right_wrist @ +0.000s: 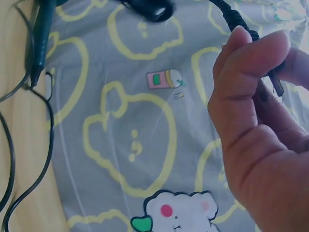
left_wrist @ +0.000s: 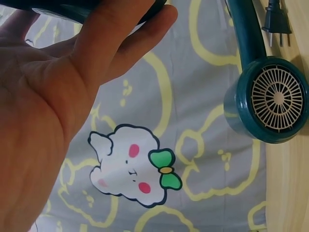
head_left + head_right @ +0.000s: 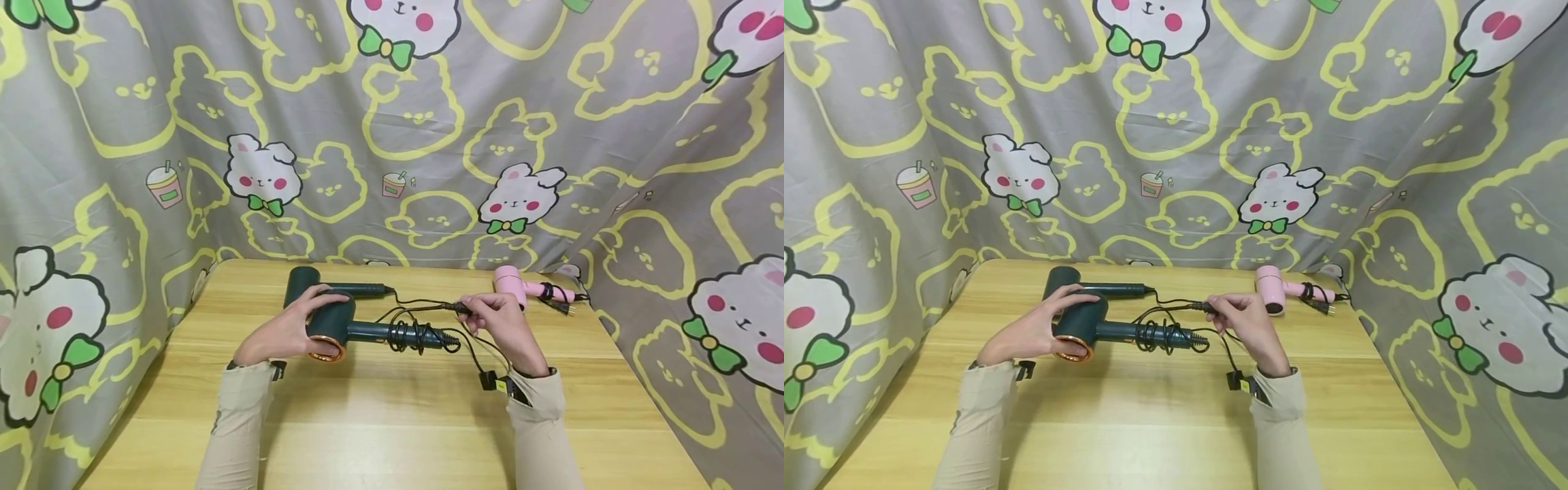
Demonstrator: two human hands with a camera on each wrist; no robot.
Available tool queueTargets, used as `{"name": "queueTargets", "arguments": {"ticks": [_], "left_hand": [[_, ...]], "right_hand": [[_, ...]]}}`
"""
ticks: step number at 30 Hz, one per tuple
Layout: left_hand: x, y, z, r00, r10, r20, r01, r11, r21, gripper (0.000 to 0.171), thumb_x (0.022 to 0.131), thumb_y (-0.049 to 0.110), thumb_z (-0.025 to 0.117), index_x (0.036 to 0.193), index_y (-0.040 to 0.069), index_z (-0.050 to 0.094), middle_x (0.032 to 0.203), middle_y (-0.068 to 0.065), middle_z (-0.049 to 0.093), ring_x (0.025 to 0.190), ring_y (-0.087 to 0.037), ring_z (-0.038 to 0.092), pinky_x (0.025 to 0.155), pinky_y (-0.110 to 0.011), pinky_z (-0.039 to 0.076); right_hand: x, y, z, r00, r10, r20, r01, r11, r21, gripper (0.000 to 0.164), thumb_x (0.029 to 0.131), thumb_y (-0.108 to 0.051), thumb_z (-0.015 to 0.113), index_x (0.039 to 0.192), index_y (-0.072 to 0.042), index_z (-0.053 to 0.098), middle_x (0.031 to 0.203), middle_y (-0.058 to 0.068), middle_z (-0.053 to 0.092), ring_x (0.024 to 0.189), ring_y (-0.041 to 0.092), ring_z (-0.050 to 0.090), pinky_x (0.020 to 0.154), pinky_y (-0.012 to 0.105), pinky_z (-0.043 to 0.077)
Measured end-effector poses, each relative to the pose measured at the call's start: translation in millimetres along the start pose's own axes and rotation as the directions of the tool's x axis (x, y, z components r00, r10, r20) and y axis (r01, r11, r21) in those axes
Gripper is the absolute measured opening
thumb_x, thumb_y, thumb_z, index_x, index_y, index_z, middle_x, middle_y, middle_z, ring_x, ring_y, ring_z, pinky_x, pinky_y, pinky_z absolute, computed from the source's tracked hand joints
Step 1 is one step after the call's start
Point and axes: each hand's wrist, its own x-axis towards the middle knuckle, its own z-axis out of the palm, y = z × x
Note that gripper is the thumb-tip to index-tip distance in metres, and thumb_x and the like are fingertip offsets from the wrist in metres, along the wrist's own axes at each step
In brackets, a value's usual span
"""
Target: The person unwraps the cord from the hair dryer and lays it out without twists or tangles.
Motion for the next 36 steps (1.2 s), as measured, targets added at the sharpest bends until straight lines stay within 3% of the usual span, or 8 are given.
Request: {"name": "queueTargets", "arguments": {"ticks": [6,16,19,26,33,36], "left_hand": [[-1.0,-1.7,-1.5,1.000,-0.027,-0.003,0.027,1.000,-0.012,0.092,0.068,0.051,0.095,0.148,0.037,0.053,0.165,-0.007,0.029,0.141,-0.043,0.043,0.103,-0.056,0.047],[0.6,-6.6,-3.5,0.999,-0.034,-0.008,0.034,0.999,-0.015,0.091,0.069,0.050,0.094,0.149,0.038,0.051,0.167,-0.010,0.024,0.141,-0.045,0.043,0.102,-0.057,0.048],[-0.7,-8.7,-3.8,0.999,-0.038,-0.016,0.038,0.999,-0.005,0.091,0.069,0.050,0.094,0.149,0.038,0.051,0.168,-0.011,0.023,0.140,-0.046,0.045,0.100,-0.057,0.049],[-5.3,-12.3,-2.1,0.999,-0.029,-0.029,0.029,1.000,-0.005,0.091,0.070,0.050,0.094,0.149,0.037,0.051,0.167,-0.012,0.024,0.138,-0.046,0.047,0.099,-0.054,0.050],[-5.9,-12.8,-4.7,0.999,-0.018,-0.052,0.018,1.000,-0.013,0.092,0.069,0.049,0.095,0.149,0.038,0.051,0.167,-0.011,0.023,0.138,-0.047,0.047,0.098,-0.056,0.050],[-6.7,-13.9,-5.8,0.998,-0.013,-0.065,0.013,1.000,-0.007,0.091,0.069,0.050,0.095,0.149,0.038,0.052,0.166,-0.011,0.024,0.135,-0.047,0.050,0.098,-0.056,0.050]], "right_hand": [[-6,-9,4,0.997,-0.044,0.057,0.047,0.998,-0.052,0.030,0.105,-0.016,0.061,0.107,0.012,0.072,0.076,-0.002,0.074,0.060,0.006,0.060,0.061,0.025,0.054],[-12,-20,10,0.981,-0.039,0.191,0.055,0.996,-0.076,0.029,0.104,-0.015,0.062,0.110,0.012,0.072,0.080,0.002,0.076,0.062,0.006,0.063,0.064,0.027,0.056],[-15,-21,12,0.965,-0.039,0.258,0.065,0.993,-0.095,0.029,0.103,-0.018,0.063,0.110,0.008,0.074,0.082,0.002,0.077,0.063,0.008,0.064,0.064,0.029,0.057],[-18,-16,16,0.919,-0.053,0.390,0.104,0.988,-0.112,0.024,0.103,-0.015,0.064,0.110,0.004,0.075,0.091,0.022,0.074,0.066,0.008,0.066,0.065,0.034,0.059],[-15,-12,13,0.865,-0.031,0.501,0.112,0.985,-0.134,0.026,0.099,-0.012,0.069,0.119,0.004,0.074,0.084,0.004,0.076,0.066,0.008,0.069,0.066,0.037,0.062],[-14,-9,12,0.842,-0.024,0.539,0.114,0.984,-0.134,0.028,0.096,-0.011,0.073,0.119,0.005,0.074,0.086,0.008,0.077,0.067,0.007,0.070,0.066,0.036,0.062]]}}
